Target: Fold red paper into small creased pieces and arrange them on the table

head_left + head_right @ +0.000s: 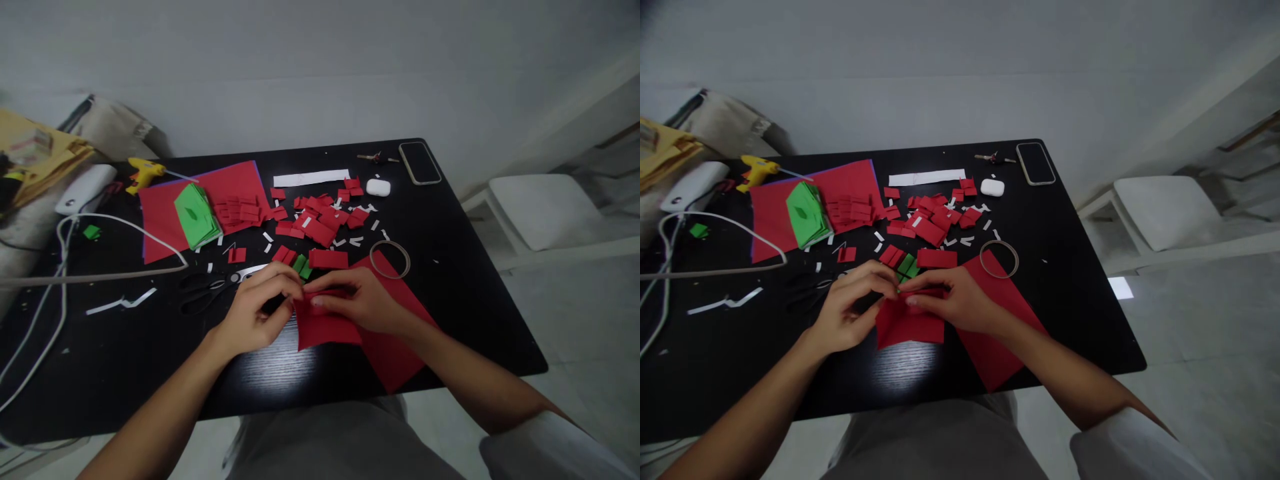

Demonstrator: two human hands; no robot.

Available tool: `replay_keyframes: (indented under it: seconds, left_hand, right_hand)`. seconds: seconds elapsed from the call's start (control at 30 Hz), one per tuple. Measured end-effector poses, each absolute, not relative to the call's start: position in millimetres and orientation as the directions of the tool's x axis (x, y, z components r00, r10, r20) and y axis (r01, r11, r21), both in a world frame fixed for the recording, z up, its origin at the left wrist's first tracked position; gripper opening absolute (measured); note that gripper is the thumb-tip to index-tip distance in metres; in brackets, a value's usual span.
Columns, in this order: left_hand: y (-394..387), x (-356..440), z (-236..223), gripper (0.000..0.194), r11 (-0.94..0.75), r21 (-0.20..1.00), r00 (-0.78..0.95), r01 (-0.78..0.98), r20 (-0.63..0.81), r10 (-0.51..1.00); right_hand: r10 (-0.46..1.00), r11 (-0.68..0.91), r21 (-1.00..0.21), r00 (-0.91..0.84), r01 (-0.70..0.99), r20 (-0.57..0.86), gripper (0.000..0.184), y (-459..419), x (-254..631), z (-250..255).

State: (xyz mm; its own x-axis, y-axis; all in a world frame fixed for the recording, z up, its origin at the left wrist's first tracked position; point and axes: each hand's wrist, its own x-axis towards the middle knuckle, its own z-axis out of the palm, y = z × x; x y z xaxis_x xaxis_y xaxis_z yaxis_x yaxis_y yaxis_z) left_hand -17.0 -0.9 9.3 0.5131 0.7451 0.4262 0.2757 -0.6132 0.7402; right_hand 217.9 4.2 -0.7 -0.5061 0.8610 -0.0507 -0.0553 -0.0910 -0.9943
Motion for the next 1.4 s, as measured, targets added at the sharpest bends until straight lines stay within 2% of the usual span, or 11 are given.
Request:
replay_keyframes:
  seconds: [0.23,0.5,0.67,0.87,1.13,1.27,1.4]
  left_hand:
    - [-2.6,-17.5,6.8,0.027,-0.662,0.697,0.510,0.276,0.478,0.715]
    - [-3.5,-19.3,14.3,0.050,-0.702,0.622,0.606,0.346,0.423,0.673]
    - [0.2,-18.6,12.8,0.041,-0.711,0.582,0.600,0.396,0.422,0.680]
    - [2.2,-21.9,8.2,0.035,-0.709,0.589,0.597,0.387,0.426,0.680]
    - [-3.6,-19.2,9.1,0.033,-0.709,0.592,0.655,0.383,0.367,0.660]
    - [-4.6,-19.2,8.9,0.034,-0.717,0.570,0.632,0.402,0.395,0.667]
    - [-4.0,-20.6,7.2,0.035,-0.750,0.494,0.600,0.441,0.459,0.655]
  right_hand:
    - [0.898,-0.137,-0.987,-0.431,-0.090,-0.085,0.017,5.4,216.0,1.7]
    - [0.938,-0.142,-0.984,-0.333,-0.109,-0.099,0.019,8.7,216.9,-0.5]
    - [0.936,-0.136,-0.982,-0.343,-0.132,-0.084,0.020,8.8,216.7,-1.5]
    - [0.929,-0.109,-0.990,-0.364,-0.092,-0.068,0.024,6.9,215.7,-3.4]
    - [0.861,-0.082,-0.997,-0.504,-0.004,-0.069,0.030,6.1,217.1,-6.5]
    - [0.884,-0.037,-0.999,-0.467,-0.017,-0.025,0.028,3.1,214.9,-6.8]
    - [0.922,-0.024,-0.999,-0.388,-0.038,-0.007,0.028,0.0,211.7,-6.5]
